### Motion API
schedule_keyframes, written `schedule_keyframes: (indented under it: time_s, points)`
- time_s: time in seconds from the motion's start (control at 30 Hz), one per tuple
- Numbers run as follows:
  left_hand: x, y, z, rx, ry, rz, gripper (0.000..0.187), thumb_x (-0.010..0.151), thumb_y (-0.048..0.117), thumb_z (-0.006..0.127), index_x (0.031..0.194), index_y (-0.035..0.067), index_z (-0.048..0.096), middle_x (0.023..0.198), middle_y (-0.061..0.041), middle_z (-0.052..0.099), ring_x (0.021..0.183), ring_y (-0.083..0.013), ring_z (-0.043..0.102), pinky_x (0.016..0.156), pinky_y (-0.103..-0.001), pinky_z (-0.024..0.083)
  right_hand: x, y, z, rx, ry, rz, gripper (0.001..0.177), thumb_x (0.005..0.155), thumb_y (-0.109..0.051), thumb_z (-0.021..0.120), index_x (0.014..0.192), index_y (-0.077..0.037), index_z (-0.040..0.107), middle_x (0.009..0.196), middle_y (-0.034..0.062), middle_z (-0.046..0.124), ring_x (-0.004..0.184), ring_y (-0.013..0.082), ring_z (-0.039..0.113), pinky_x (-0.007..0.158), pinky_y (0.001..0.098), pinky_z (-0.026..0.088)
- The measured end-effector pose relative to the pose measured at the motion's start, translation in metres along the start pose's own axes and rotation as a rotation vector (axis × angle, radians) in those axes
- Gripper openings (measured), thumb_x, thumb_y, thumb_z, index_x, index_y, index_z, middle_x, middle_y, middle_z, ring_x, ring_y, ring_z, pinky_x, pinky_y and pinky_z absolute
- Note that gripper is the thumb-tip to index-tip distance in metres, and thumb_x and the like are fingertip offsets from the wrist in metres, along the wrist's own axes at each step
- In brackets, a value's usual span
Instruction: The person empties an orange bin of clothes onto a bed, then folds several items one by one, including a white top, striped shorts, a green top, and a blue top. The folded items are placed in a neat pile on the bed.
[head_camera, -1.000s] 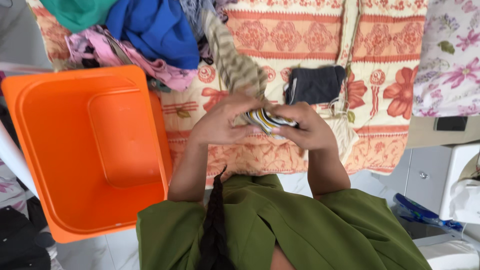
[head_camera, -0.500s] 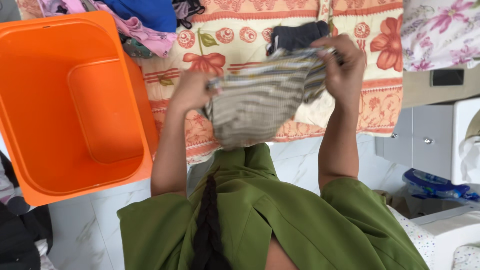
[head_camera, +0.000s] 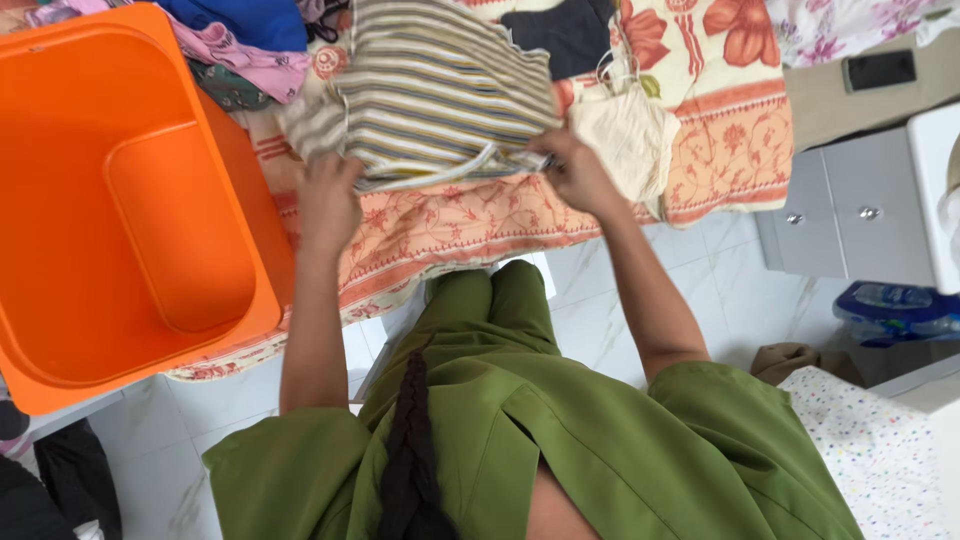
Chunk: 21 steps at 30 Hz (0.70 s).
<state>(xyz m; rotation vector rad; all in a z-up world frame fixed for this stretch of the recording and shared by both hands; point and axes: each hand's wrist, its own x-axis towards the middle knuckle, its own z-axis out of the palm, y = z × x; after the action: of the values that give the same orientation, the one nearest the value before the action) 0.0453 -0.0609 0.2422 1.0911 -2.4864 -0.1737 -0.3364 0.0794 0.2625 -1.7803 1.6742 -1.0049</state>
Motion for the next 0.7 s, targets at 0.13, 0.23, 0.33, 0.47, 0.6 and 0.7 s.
schedule_keyframes:
  time_s: [0.13, 0.23, 0.33, 0.47, 0.6, 0.7]
  points:
    - [-0.086, -0.012, 0.104, -0.094, -0.235, -0.079, 0.032, 0.081, 0.016, 0.073, 0.112, 0.011, 0.069, 0.110, -0.013, 0.060, 0.114, -0.0348, 0.055, 0.096, -0.053, 0.039, -0.061, 0.095, 0.099, -0.163, 0.019, 0.068, 0.027, 0.073, 0.006, 0.066, 0.098, -0.005, 0.069, 0.102, 0.0163, 0.069, 0.096, 0.0377, 0.065, 0.087, 0.0450, 0.054]
    - [-0.132, -0.013, 0.141, -0.127, -0.262, -0.126, 0.035, 0.084, 0.019, 0.072, 0.117, 0.009, 0.069, 0.118, -0.014, 0.062, 0.116, -0.0360, 0.054, 0.099, -0.055, 0.039, -0.103, 0.128, 0.145, -0.317, -0.017, 0.211, 0.026, 0.076, 0.003, 0.064, 0.096, -0.011, 0.072, 0.103, 0.0127, 0.071, 0.101, 0.0363, 0.065, 0.089, 0.0474, 0.053]
    - [-0.154, -0.018, 0.153, -0.207, -0.248, -0.221, 0.030, 0.087, 0.022, 0.072, 0.114, 0.008, 0.070, 0.118, -0.015, 0.064, 0.117, -0.0368, 0.054, 0.101, -0.054, 0.040, -0.131, 0.127, 0.159, -0.401, -0.042, 0.316, 0.021, 0.077, -0.006, 0.069, 0.096, -0.013, 0.073, 0.107, 0.0100, 0.071, 0.107, 0.0366, 0.061, 0.091, 0.0519, 0.047]
    - [-0.152, -0.024, 0.162, -0.182, -0.280, -0.361, 0.022, 0.092, 0.024, 0.070, 0.107, 0.008, 0.072, 0.115, -0.013, 0.067, 0.117, -0.0346, 0.059, 0.094, -0.051, 0.047, -0.136, 0.093, 0.166, -0.413, -0.047, 0.435, 0.037, 0.072, -0.033, 0.085, 0.097, -0.010, 0.071, 0.105, 0.0152, 0.063, 0.107, 0.0403, 0.052, 0.089, 0.0589, 0.037]
    - [-0.142, -0.037, 0.181, -0.322, -0.320, -0.517, 0.029, 0.089, 0.034, 0.075, 0.093, 0.005, 0.075, 0.096, -0.018, 0.070, 0.090, -0.0372, 0.065, 0.080, -0.049, 0.052, -0.117, 0.067, 0.192, -0.409, 0.158, 0.316, 0.037, 0.082, -0.038, 0.082, 0.104, -0.011, 0.069, 0.105, 0.0137, 0.063, 0.108, 0.0392, 0.053, 0.094, 0.0541, 0.043]
    - [-0.142, -0.055, 0.195, -0.402, -0.417, -0.595, 0.027, 0.096, 0.030, 0.070, 0.090, 0.004, 0.074, 0.088, -0.021, 0.072, 0.080, -0.0363, 0.069, 0.077, -0.049, 0.054, -0.103, 0.070, 0.219, -0.404, 0.151, 0.306, 0.034, 0.080, -0.031, 0.079, 0.105, -0.009, 0.069, 0.103, 0.0152, 0.065, 0.104, 0.0406, 0.056, 0.091, 0.0554, 0.044]
